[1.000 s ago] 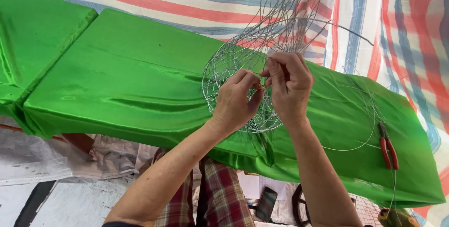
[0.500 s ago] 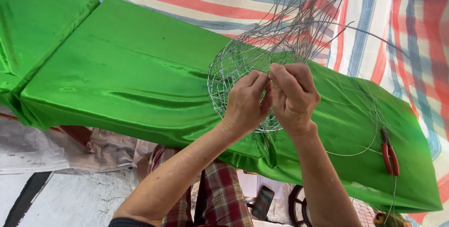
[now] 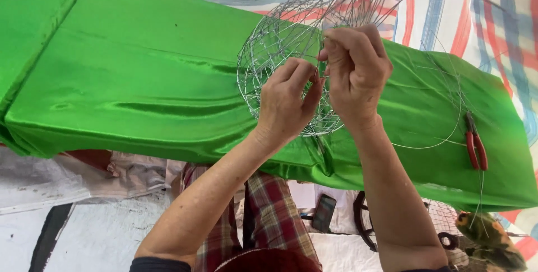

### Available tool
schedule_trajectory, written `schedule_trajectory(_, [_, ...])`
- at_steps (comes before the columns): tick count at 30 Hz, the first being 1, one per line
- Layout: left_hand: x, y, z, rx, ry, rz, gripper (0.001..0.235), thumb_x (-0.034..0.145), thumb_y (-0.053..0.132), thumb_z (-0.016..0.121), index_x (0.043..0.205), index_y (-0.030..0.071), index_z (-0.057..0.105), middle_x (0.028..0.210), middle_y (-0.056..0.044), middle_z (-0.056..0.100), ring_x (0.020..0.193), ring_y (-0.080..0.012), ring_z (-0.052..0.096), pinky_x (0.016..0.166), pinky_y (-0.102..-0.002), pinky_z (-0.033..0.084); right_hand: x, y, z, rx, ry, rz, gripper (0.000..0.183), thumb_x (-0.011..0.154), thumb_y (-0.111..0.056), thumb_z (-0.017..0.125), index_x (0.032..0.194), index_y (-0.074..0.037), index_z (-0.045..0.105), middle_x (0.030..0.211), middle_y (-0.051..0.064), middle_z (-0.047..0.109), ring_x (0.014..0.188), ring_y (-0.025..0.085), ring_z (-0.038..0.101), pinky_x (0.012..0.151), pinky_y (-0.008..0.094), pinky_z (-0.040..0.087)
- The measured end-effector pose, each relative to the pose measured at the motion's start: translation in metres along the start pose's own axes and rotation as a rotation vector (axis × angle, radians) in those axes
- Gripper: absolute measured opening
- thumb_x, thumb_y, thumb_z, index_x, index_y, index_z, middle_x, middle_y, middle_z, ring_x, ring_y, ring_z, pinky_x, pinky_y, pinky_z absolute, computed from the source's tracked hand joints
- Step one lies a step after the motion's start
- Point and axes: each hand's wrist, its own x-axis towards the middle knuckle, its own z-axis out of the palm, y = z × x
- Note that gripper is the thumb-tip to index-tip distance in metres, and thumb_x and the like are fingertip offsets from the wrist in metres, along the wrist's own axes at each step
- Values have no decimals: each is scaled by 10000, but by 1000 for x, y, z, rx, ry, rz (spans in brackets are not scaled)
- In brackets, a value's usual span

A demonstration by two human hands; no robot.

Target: Manually weaving and twisting thin metal wires to create a mesh structure.

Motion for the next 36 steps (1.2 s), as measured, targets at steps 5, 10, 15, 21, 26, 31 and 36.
schedule_trajectory(5, [-1, -3, 3, 6, -34, -14, 185, 866, 37, 723, 955, 79, 567, 896, -27, 580, 706, -160, 555, 585, -319, 441, 8, -9, -13, -17, -50, 109, 108, 1051, 149, 661, 1067, 43, 649, 919, 91, 589, 776, 201, 716, 580, 254, 531])
schedule_trajectory(10, [2, -4, 1, -77, -15, -11, 153, 933, 176, 666, 827, 149, 559, 813, -5, 562, 731, -268, 662, 584, -379, 522, 4, 3, -15, 4, -35, 72, 120, 1090, -26, 668, 991, 22, 716, 824, 166, 693, 761, 289, 740, 538, 341, 575])
schedule_trajectory(15, [10, -1, -6, -207, -106, -159, 402, 1072, 317, 463, 719, 138, 533, 727, -30, 524, 634, -191, 604, 552, -334, 475, 9, 3, -18, -76, -123, 81, 178, 1111, -23, 628, 953, -25, 709, 804, 144, 702, 763, 248, 719, 536, 282, 512])
schedule_trajectory(21, [13, 5, -9, -194, -120, -199, 399, 1065, 271, 482, 704, 122, 562, 726, -52, 544, 631, -201, 617, 540, -332, 469, 7, 11, -13, -89, -106, 51, 180, 1105, 5, 608, 947, -37, 685, 786, 142, 699, 753, 245, 707, 530, 274, 489])
schedule_trajectory(26, [16, 10, -8, -149, -118, -236, 487, 1076, 354, 434, 675, 111, 565, 708, -67, 546, 607, -249, 621, 526, -364, 461, 6, 13, -13, -79, -124, 98, 176, 1097, 11, 616, 942, -43, 680, 767, 133, 688, 732, 232, 686, 529, 278, 483])
schedule_trajectory(31, [20, 10, 2, -41, -102, -316, 592, 1085, 434, 362, 596, 143, 525, 638, -20, 493, 544, -194, 565, 513, -320, 419, 5, 16, -13, -119, -136, 109, 210, 1074, 50, 617, 906, -57, 684, 726, 112, 690, 669, 201, 654, 512, 272, 443])
schedule_trajectory(36, [18, 4, 8, -38, -122, -345, 574, 1075, 417, 369, 608, 134, 546, 656, -30, 522, 549, -215, 586, 512, -357, 435, 0, 27, -11, -132, -119, 123, 210, 1075, 59, 613, 913, -56, 681, 740, 119, 696, 659, 205, 638, 525, 265, 437])
